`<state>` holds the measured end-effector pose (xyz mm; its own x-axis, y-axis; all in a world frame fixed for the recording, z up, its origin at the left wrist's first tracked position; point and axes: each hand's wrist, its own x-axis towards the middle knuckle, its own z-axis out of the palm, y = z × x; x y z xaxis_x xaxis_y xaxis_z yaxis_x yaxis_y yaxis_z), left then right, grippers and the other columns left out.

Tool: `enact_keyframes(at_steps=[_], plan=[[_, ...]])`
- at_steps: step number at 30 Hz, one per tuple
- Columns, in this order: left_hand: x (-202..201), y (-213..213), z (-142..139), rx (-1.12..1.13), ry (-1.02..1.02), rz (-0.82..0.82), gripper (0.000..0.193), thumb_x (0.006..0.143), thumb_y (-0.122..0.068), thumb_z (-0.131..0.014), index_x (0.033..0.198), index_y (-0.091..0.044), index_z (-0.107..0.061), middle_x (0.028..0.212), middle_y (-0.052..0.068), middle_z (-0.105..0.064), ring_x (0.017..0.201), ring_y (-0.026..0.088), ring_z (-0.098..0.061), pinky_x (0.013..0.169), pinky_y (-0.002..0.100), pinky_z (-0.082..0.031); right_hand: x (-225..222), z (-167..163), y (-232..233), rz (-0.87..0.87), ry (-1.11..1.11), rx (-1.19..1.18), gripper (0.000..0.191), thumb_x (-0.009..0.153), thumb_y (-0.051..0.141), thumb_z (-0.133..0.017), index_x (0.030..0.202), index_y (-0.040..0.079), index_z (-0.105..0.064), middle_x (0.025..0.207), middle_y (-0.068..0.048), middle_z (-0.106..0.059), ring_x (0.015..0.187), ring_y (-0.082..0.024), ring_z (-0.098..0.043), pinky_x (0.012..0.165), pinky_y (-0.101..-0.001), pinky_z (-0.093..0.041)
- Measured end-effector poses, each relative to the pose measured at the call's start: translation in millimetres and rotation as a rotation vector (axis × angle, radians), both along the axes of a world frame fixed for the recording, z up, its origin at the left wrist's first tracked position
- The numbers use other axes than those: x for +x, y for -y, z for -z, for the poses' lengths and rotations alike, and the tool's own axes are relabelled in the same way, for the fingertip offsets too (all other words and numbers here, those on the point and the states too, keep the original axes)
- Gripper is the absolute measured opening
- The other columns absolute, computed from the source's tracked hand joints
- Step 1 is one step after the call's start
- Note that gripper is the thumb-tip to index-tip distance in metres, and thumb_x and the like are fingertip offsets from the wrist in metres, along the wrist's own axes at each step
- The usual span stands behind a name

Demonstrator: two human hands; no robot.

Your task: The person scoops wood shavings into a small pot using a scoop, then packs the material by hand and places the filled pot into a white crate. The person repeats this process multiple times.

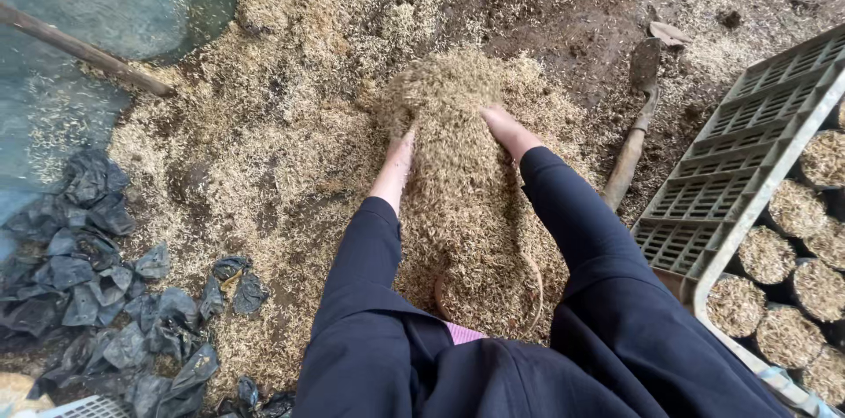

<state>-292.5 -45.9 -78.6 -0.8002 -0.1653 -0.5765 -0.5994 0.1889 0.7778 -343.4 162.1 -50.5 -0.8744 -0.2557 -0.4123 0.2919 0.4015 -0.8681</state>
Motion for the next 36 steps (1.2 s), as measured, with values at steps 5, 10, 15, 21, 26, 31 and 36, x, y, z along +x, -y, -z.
enact_keyframes(at_steps=[5, 10, 15, 21, 26, 31, 36], plan=[[0, 1, -23, -0.142, 0.083, 0.217, 0.096, 0.089, -0.066, -0.053, 0.143, 0.013, -0.046, 0.148, 0.031, -0.053, 0.138, 0.039, -0.054, 0.119, 0.051, -0.041, 17, -41, -16, -0.062, 0.161, 0.203, 0.073, 0.102, 0.052, -0.047, 0.15, -0.003, -0.039, 0.15, -0.026, -0.052, 0.139, -0.037, -0.053, 0.116, -0.0487, -0.04], [49, -6, -93, 0.102, -0.035, 0.274, 0.095, 0.086, -0.075, -0.03, 0.163, -0.024, -0.01, 0.166, 0.009, -0.024, 0.15, 0.034, -0.024, 0.117, 0.063, -0.023, 50, -93, -50, -0.273, 0.022, 0.074, 0.071, 0.094, 0.052, -0.045, 0.15, 0.008, -0.042, 0.152, -0.022, -0.053, 0.139, -0.034, -0.052, 0.114, -0.049, -0.041], [105, 5, -68, 0.104, -0.033, -0.181, 0.093, 0.092, -0.078, -0.031, 0.163, -0.024, -0.007, 0.174, 0.006, -0.002, 0.158, 0.032, -0.01, 0.121, 0.066, -0.015, 94, -82, -101, 0.093, 0.23, 0.205, 0.081, 0.098, 0.062, -0.035, 0.161, 0.014, -0.019, 0.168, -0.017, -0.022, 0.151, -0.036, -0.03, 0.115, -0.071, -0.03], [138, 3, 24, 0.004, 0.392, -0.304, 0.091, 0.095, -0.076, -0.025, 0.164, -0.026, 0.009, 0.169, 0.012, 0.024, 0.157, 0.035, 0.018, 0.124, 0.063, -0.002, 154, 14, -109, 0.358, 0.651, 0.212, 0.099, 0.091, 0.077, -0.04, 0.165, 0.021, -0.006, 0.172, -0.016, -0.002, 0.156, -0.042, -0.009, 0.117, -0.08, -0.017], [135, -2, 25, 0.042, 0.35, -0.173, 0.092, 0.095, -0.074, -0.027, 0.164, -0.023, 0.007, 0.168, 0.015, 0.025, 0.157, 0.036, 0.015, 0.125, 0.062, -0.002, 140, 43, -100, 0.246, 0.498, -0.005, 0.098, 0.087, 0.078, -0.039, 0.165, 0.025, -0.015, 0.171, -0.014, -0.012, 0.157, -0.036, -0.013, 0.124, -0.0621, -0.015], [135, -2, 8, 0.056, 0.306, -0.085, 0.094, 0.095, -0.075, -0.027, 0.164, -0.021, 0.009, 0.169, 0.015, 0.023, 0.157, 0.035, 0.014, 0.125, 0.061, -0.004, 133, 23, -81, 0.273, 0.582, -0.067, 0.093, 0.091, 0.076, -0.028, 0.164, 0.022, -0.01, 0.172, -0.012, -0.009, 0.158, -0.033, -0.01, 0.124, -0.0637, -0.011], [127, -8, -4, 0.306, 0.369, -0.103, 0.087, 0.095, -0.073, -0.017, 0.164, -0.025, 0.002, 0.171, 0.012, 0.003, 0.158, 0.037, -0.005, 0.123, 0.065, -0.012, 117, 16, -57, 0.327, 0.659, -0.093, 0.098, 0.092, 0.08, -0.031, 0.165, 0.016, -0.013, 0.171, -0.016, -0.015, 0.157, -0.037, -0.016, 0.126, -0.0597, -0.013]])
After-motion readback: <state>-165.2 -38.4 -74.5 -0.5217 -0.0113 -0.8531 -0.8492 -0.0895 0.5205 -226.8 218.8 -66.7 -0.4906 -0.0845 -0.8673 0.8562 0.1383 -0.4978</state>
